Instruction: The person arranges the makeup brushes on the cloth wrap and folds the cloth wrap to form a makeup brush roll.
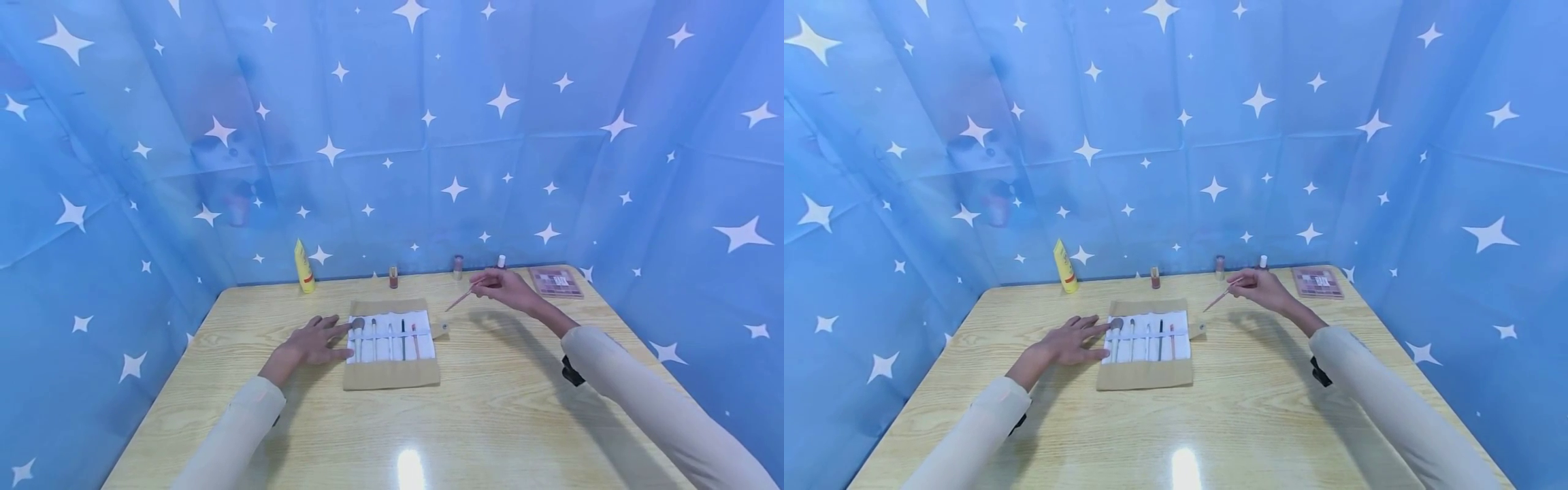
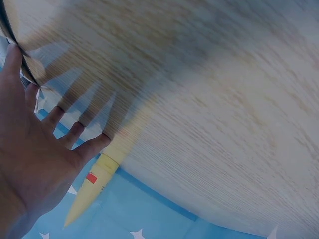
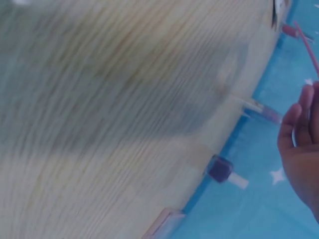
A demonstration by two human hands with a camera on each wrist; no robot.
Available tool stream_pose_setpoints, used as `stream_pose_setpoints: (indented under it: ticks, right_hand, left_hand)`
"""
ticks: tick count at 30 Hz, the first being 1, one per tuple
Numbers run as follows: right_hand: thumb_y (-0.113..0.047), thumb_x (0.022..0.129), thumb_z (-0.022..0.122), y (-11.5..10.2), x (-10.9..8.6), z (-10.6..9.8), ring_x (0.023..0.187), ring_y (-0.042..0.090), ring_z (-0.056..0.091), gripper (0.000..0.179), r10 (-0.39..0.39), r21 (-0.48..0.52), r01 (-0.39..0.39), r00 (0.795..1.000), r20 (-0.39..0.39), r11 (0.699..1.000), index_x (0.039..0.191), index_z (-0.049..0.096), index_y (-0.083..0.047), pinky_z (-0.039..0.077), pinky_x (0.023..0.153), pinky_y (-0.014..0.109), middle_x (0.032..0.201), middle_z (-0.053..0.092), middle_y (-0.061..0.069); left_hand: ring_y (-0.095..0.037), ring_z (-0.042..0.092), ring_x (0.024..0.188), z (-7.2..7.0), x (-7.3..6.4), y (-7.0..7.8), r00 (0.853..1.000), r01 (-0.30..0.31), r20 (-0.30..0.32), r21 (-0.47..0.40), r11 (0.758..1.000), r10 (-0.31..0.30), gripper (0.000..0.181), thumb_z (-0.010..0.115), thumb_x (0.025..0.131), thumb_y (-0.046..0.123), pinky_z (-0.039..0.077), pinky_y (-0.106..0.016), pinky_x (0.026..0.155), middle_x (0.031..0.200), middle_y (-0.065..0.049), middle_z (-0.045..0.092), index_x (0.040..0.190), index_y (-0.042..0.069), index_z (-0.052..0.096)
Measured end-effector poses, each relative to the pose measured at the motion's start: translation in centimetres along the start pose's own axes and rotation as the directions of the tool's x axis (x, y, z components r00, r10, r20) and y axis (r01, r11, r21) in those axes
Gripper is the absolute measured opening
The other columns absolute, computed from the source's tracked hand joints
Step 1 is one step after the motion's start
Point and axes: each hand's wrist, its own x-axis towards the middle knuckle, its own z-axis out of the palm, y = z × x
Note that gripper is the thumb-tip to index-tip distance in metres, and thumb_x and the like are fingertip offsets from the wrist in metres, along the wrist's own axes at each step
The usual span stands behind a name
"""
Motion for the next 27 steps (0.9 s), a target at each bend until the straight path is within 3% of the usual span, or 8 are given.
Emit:
stream_pose_setpoints:
  ticks: [9,14,21,27]
  right_hand:
    - [-0.022,0.100,0.073,-1.0,1.1,0.4,0.105,0.027,0.072,0.037,0.054,0.076,-0.052,0.998,-0.022,0.996,0.127,0.066,0.002,0.058,0.086,0.026,0.117,0.074,0.020]
    - [-0.016,0.100,0.072,-1.3,1.9,1.1,0.105,0.036,0.072,0.037,0.043,0.105,-0.040,0.999,-0.029,0.994,0.128,0.065,0.008,0.059,0.083,0.027,0.115,0.073,0.023]
    - [-0.008,0.103,0.066,-2.0,2.9,2.4,0.101,0.029,0.075,0.030,0.014,0.144,-0.011,1.000,-0.022,0.990,0.129,0.065,0.007,0.062,0.084,0.035,0.118,0.071,0.026]
    - [-0.009,0.102,0.067,-2.6,3.6,3.5,0.101,0.037,0.075,0.030,-0.008,0.182,0.009,1.000,-0.006,0.983,0.127,0.067,0.007,0.063,0.082,0.038,0.115,0.072,0.027]
  left_hand:
    - [-0.044,0.017,0.156,0.1,0.2,0.0,1.000,-0.002,-0.003,0.015,1.000,0.002,0.077,0.052,0.098,0.070,0.025,-0.074,0.115,0.172,-0.009,0.023,0.163,0.031,0.036]
    - [-0.043,0.016,0.157,0.2,0.2,-0.2,1.000,-0.004,-0.003,0.013,1.000,0.005,0.077,0.052,0.098,0.070,0.025,-0.074,0.116,0.172,-0.008,0.023,0.163,0.032,0.036]
    - [-0.044,0.017,0.157,0.2,0.1,-0.2,1.000,-0.011,-0.003,0.012,1.000,0.011,0.077,0.052,0.098,0.070,0.025,-0.074,0.116,0.172,-0.009,0.023,0.163,0.032,0.036]
    - [-0.044,0.017,0.156,0.0,0.1,-0.1,1.000,-0.008,-0.007,0.007,1.000,0.008,0.077,0.053,0.098,0.069,0.025,-0.074,0.115,0.172,-0.009,0.023,0.163,0.032,0.036]
